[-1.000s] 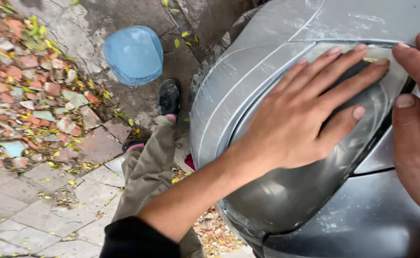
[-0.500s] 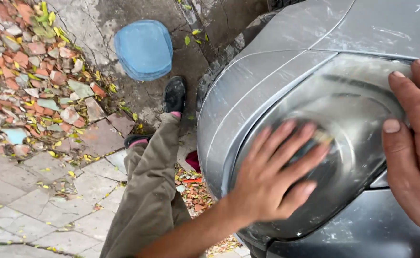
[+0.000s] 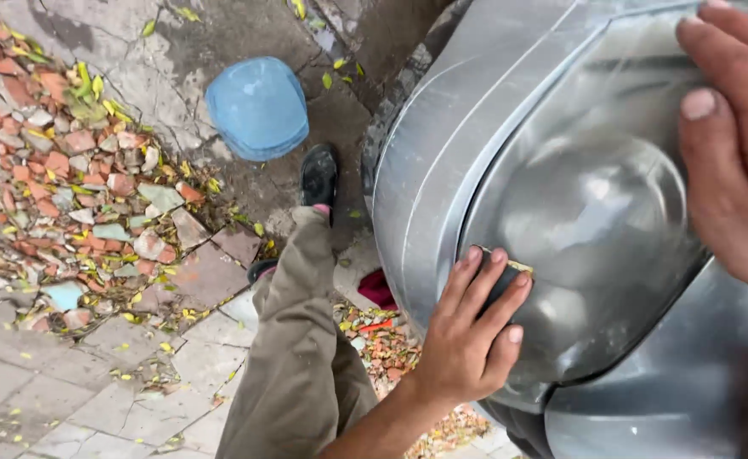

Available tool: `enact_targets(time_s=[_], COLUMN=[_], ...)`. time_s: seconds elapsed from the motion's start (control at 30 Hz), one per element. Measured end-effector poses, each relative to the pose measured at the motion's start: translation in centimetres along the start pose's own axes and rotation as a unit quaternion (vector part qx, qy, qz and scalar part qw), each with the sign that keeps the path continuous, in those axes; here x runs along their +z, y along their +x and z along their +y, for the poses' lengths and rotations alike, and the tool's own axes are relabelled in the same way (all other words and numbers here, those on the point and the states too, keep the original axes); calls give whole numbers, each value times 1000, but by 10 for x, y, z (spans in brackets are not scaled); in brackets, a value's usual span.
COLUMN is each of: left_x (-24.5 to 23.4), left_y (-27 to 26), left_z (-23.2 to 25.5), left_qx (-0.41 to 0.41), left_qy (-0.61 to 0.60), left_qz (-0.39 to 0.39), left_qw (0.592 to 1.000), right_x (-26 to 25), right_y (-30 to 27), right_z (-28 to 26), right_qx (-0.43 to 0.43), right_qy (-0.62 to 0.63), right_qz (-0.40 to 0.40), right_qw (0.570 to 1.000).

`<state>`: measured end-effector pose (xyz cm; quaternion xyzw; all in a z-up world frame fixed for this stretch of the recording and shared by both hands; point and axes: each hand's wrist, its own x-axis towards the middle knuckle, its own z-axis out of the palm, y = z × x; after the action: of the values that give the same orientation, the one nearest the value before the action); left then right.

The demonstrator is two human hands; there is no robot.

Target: The person selects a sanding block from a pile on the ground, dips it into a blue bucket of water, and then proceeds to sand the surface of a car's headlight. The person repeatedly dips the sanding block into the water and continues sanding the headlight in a circular motion.

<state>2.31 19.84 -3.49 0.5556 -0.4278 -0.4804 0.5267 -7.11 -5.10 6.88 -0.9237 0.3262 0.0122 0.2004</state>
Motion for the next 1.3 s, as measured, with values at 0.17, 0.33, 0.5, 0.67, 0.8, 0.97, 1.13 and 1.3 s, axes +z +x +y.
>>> enact_targets(time_s=[0.17,0.33,0.5,0.67,0.8,0.97,1.13,1.3], left_x=[-100,-206,-261,-261,-242,-222,-224,-232], left_y=[-10,22,71,110,133,152,154,137], left_z=[16,-101,-315,-495,-626,-733,-624,-436], left_qx=[-212,-323,-379,-409,-425,-467,-496,-457], left_qy=[-406,-445,-111,-37,43,116,-327,-423], left_qz=[-35,103,238,223,188,164,244,199], left_qw=[888,829,887,884,884,861,767,756], right_x=[54,221,480,594,709,806,743,582], right_y=[29,62,143,209,227,220,198,147], right_z=[-153,-196,-173,-149,-69,-15,-32,-100], right_qx=[146,228,359,507,617,654,665,450], right_qy=[118,430,660,644,628,544,606,625], right_qz=[-12,81,170,159,200,225,255,208], right_qw=[982,870,637,550,430,475,354,604])
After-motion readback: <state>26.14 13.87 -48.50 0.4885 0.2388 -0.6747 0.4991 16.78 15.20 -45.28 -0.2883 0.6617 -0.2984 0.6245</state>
